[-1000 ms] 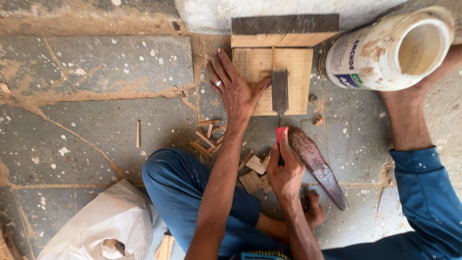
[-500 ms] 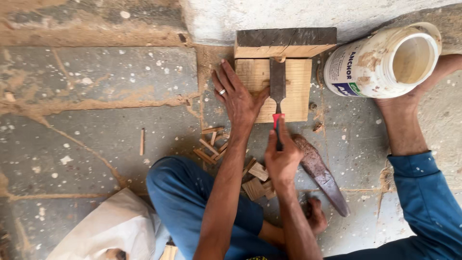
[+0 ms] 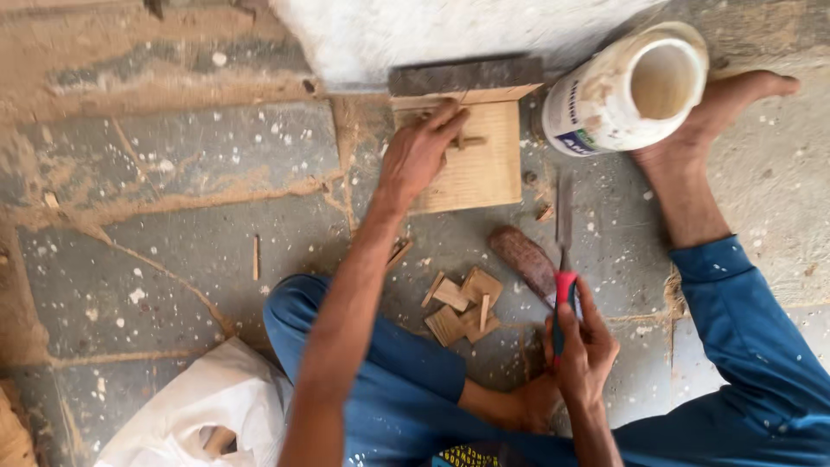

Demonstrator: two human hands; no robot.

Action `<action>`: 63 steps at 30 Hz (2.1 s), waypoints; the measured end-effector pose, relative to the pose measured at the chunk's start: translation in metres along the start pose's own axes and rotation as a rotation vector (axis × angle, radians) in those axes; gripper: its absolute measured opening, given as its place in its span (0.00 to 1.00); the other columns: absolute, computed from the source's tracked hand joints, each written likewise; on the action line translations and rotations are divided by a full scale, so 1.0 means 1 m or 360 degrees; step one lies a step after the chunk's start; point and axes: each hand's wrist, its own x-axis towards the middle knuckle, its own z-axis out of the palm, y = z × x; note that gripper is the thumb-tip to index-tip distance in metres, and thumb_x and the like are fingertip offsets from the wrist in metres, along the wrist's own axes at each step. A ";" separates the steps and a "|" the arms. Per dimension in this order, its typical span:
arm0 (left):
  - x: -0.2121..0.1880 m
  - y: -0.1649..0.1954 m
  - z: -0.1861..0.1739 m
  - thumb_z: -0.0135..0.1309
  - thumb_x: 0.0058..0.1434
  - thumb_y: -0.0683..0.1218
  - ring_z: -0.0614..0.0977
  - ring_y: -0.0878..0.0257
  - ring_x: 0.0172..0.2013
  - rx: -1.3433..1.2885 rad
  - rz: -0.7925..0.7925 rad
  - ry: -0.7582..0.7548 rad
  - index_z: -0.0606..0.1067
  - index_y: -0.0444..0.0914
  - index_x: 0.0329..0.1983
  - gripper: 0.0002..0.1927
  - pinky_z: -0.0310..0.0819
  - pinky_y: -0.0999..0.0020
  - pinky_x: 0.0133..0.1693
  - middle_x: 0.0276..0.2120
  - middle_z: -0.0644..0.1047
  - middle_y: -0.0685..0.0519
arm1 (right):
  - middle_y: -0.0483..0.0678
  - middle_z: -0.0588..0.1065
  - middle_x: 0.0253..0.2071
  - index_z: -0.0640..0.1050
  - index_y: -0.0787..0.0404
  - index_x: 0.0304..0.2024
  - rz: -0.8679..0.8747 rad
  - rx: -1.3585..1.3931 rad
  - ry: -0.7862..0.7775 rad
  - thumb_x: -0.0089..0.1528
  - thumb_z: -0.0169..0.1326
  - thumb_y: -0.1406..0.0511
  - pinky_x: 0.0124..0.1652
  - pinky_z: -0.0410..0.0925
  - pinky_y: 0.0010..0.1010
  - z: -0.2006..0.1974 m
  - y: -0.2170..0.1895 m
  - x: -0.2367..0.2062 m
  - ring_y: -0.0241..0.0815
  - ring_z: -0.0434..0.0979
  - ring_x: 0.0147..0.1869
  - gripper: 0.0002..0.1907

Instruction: The person sits on the floor and handles small wooden pieces, placing some into a white bag. They then use a chisel and a wooden mallet to cut small wooden pieces on a wooden block.

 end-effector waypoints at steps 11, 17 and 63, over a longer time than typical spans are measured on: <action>0.015 0.006 -0.022 0.59 0.60 0.39 0.82 0.60 0.33 0.0141 0.0034 0.0042 0.80 0.36 0.46 0.11 0.82 0.69 0.34 0.38 0.81 0.44 | 0.47 0.77 0.27 0.71 0.60 0.69 0.0165 0.0159 0.0077 0.66 0.53 0.66 0.20 0.61 0.23 -0.033 0.042 -0.016 0.31 0.69 0.22 0.27; 0.040 0.037 0.000 0.59 0.62 0.39 0.79 0.65 0.18 -0.0324 -0.0993 0.0085 0.80 0.32 0.43 0.08 0.74 0.72 0.21 0.28 0.81 0.45 | 0.48 0.77 0.26 0.71 0.60 0.69 0.0223 0.0209 0.0019 0.66 0.53 0.66 0.20 0.61 0.23 -0.043 0.034 -0.010 0.30 0.68 0.21 0.27; -0.041 0.014 0.052 0.63 0.48 0.77 0.49 0.27 0.72 0.0157 -0.0925 0.0774 0.48 0.28 0.75 0.69 0.48 0.22 0.65 0.70 0.55 0.28 | 0.49 0.73 0.20 0.74 0.61 0.66 -0.0967 -0.0916 -0.0052 0.66 0.57 0.70 0.20 0.62 0.34 0.107 0.045 0.038 0.34 0.68 0.20 0.24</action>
